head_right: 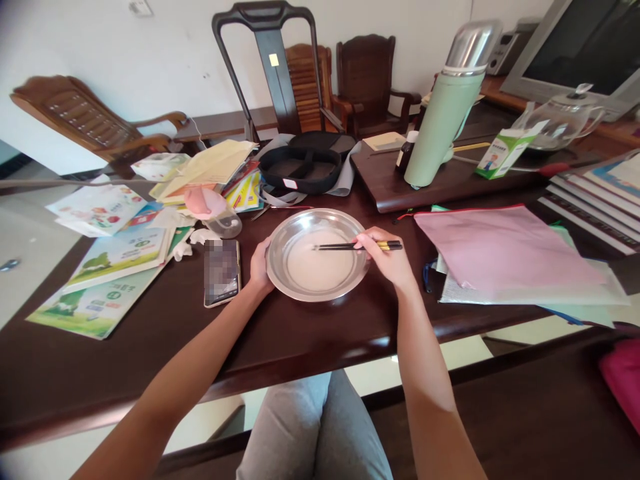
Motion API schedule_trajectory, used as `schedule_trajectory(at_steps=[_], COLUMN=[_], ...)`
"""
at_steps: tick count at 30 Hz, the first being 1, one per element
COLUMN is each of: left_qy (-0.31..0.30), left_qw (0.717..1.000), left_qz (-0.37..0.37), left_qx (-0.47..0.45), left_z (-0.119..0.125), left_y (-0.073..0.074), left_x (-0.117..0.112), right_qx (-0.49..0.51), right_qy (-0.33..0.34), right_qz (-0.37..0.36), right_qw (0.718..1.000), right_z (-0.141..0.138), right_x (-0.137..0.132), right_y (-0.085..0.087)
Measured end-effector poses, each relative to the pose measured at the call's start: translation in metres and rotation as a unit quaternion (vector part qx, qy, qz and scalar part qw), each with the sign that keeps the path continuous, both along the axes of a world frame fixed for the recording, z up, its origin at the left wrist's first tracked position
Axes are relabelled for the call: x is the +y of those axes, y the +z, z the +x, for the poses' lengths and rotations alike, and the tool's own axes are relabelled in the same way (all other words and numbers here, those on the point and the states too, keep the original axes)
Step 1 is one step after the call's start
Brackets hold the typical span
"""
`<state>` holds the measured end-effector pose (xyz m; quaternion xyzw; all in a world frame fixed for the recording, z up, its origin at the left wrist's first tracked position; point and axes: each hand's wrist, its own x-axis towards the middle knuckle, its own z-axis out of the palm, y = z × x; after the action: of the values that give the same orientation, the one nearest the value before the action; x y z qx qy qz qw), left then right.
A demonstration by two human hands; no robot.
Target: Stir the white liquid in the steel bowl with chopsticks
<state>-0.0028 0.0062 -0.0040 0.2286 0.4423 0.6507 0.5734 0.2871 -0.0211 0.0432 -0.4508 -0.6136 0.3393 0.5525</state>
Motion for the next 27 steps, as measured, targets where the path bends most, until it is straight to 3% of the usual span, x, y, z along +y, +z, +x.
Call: schedule_trajectory(at_steps=[4, 7, 11, 17, 19, 23, 27], left_qy=[-0.006, -0.001, -0.003, -0.004, -0.002, 0.002, -0.001], left_qw=[1.000, 1.000, 1.000, 1.000, 1.000, 1.000, 1.000], left_qz=[-0.011, -0.004, 0.004, 0.002, 0.001, 0.003, -0.002], left_qx=[-0.008, -0.010, -0.006, -0.005, -0.010, -0.017, -0.018], left_z=[-0.001, 0.000, 0.000, 0.000, 0.000, 0.001, 0.001], left_y=[0.000, 0.000, 0.000, 0.001, 0.001, 0.001, 0.002], left_x=[0.000, 0.000, 0.000, -0.001, -0.001, -0.001, -0.001], right_qx=[0.073, 0.094, 0.029, 0.086, 0.093, 0.026, 0.016], right_qy=[-0.076, -0.028, 0.040, -0.080, -0.064, 0.031, -0.014], right_qz=[0.015, -0.013, -0.039, 0.005, -0.004, -0.027, 0.002], right_qw=[0.994, 0.995, 0.998, 0.993, 0.994, 0.999, 1.000], right_z=[0.012, 0.011, 0.000, 0.011, 0.012, 0.002, 0.003], right_x=[0.004, 0.002, -0.002, 0.004, 0.003, -0.001, 0.001], right_y=[-0.004, -0.005, -0.002, -0.005, -0.006, -0.001, -0.001])
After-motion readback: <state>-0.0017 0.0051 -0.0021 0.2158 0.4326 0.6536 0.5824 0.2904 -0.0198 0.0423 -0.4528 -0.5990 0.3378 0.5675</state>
